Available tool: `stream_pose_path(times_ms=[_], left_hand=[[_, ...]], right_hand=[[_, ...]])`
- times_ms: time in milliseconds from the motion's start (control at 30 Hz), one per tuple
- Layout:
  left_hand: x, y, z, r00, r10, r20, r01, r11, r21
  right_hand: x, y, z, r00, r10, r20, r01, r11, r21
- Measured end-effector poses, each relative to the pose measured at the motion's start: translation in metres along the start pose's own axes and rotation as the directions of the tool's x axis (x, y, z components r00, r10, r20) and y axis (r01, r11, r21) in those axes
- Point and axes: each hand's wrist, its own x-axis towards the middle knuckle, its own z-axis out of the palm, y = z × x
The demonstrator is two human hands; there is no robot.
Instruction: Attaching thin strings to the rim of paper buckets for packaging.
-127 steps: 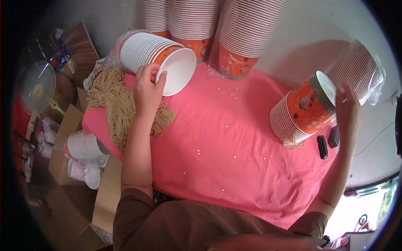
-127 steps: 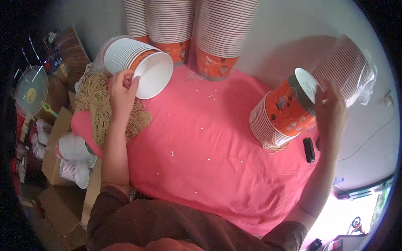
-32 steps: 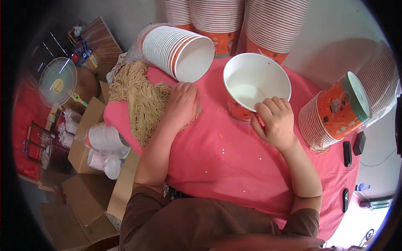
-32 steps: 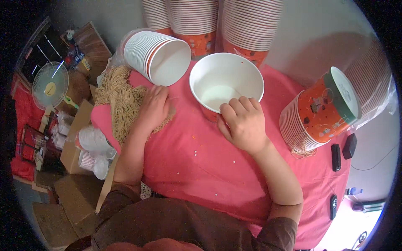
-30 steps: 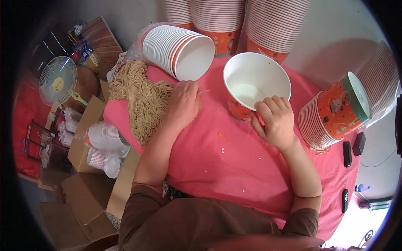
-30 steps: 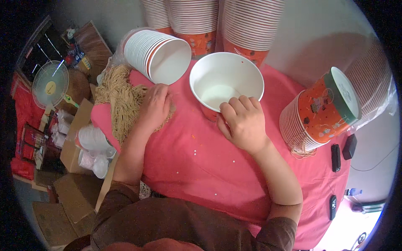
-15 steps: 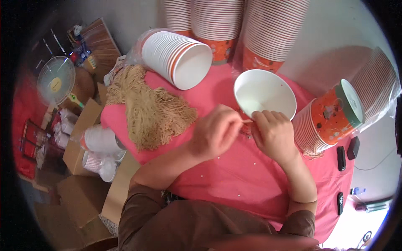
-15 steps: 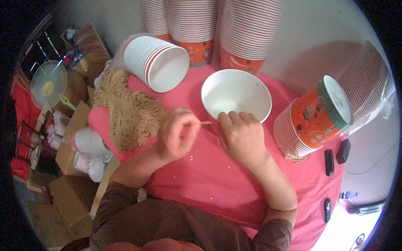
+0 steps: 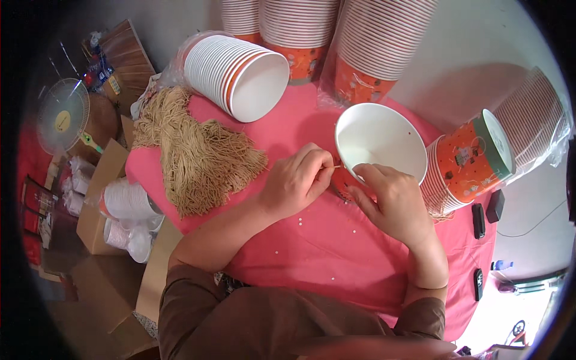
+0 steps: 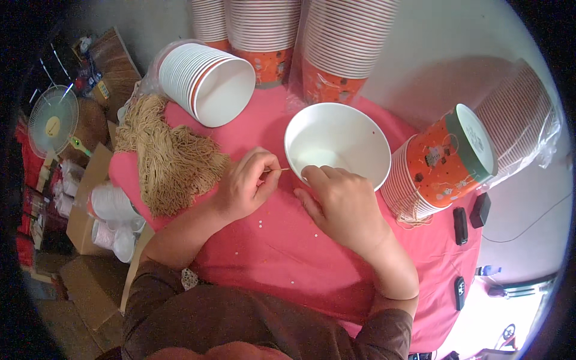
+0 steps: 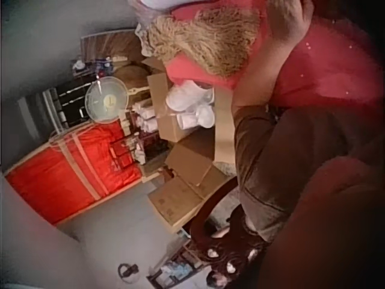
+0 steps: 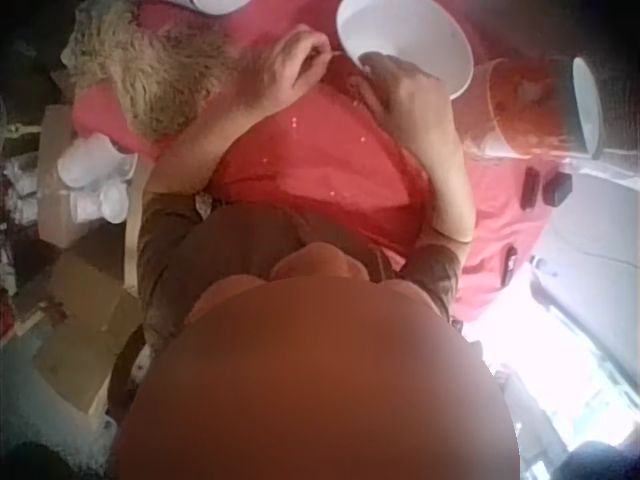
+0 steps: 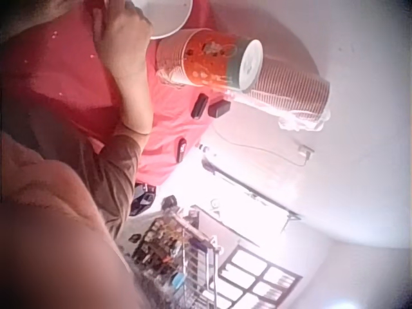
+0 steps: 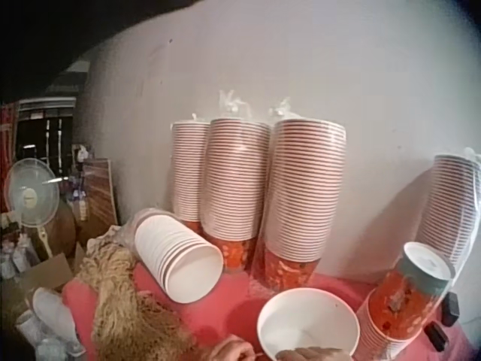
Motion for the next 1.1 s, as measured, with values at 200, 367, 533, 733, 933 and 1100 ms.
stream_pose_path(times_ms=[200, 367, 533, 733, 933, 1100], left_hand=[[0.000, 0.003, -0.001, 1.000, 0.016, 0.004, -0.016, 1.000, 0.022], [0.000, 0.005, -0.001, 0.999, 0.007, 0.035, -0.007, 1.000, 0.005], [0.002, 0.007, 0.003, 1.000, 0.014, 0.026, -0.014, 1.000, -0.007], [0.001, 0.002, 0.009, 0.998, 0.039, -0.040, -0.040, 0.999, -0.024], [0.002, 0.002, 0.009, 0.996, 0.038, -0.083, -0.044, 0.997, -0.062], [0.005, 0.003, 0.012, 0.991, 0.036, -0.127, -0.044, 0.997, -0.056]], right_hand=[[0.004, -0.004, -0.006, 0.999, 0.042, -0.035, -0.039, 0.996, 0.081], [0.006, 0.001, -0.003, 0.992, 0.063, -0.114, -0.046, 0.989, 0.142], [0.006, 0.006, -0.004, 0.993, 0.060, -0.103, -0.044, 0.988, 0.146], [0.010, 0.009, -0.007, 0.984, 0.179, 0.023, -0.176, 0.922, 0.345], [0.028, 0.020, -0.015, 0.930, 0.223, 0.292, -0.323, 0.875, 0.360], [0.036, 0.037, 0.002, 0.956, 0.041, 0.289, -0.154, 0.913, 0.378]])
